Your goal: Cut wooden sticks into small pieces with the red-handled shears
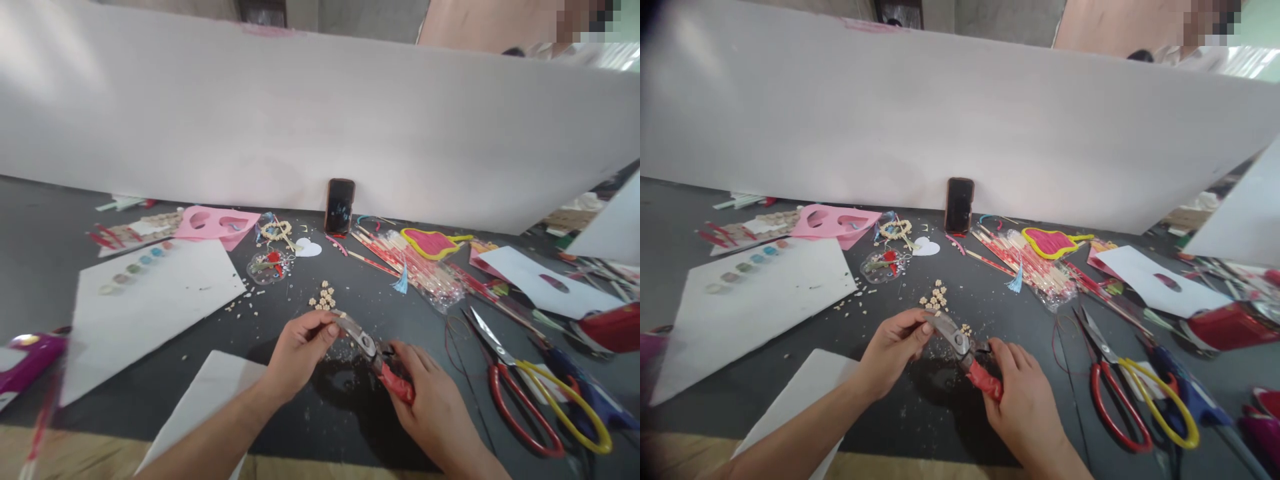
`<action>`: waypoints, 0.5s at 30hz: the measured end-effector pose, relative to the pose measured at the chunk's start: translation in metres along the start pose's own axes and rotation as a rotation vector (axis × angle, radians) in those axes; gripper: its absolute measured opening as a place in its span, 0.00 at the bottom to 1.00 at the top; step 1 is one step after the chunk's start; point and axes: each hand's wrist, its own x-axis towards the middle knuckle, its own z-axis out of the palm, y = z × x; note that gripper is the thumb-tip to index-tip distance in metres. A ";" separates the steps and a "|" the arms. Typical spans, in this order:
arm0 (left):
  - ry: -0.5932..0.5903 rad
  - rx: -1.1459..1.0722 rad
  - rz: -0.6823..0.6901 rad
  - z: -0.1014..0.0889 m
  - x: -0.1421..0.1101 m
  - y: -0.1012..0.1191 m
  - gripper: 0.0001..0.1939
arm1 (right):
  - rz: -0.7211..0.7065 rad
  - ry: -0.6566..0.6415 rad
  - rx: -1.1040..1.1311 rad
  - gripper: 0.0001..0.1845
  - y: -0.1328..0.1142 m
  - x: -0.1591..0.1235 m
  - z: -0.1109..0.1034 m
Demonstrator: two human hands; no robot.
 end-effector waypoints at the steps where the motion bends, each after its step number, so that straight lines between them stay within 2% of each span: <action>1: 0.003 -0.015 0.003 0.000 0.000 0.001 0.14 | 0.005 0.004 -0.005 0.22 0.000 0.001 0.001; 5: 0.047 -0.066 -0.020 -0.001 0.003 0.002 0.12 | 0.040 -0.002 -0.014 0.22 0.002 0.003 0.003; 10: 0.089 -0.006 -0.018 -0.004 0.006 -0.003 0.09 | 0.051 -0.041 -0.018 0.25 0.005 0.004 0.005; 15: 0.069 0.022 -0.048 -0.003 0.006 0.000 0.10 | 0.046 -0.065 -0.017 0.30 0.006 0.003 0.005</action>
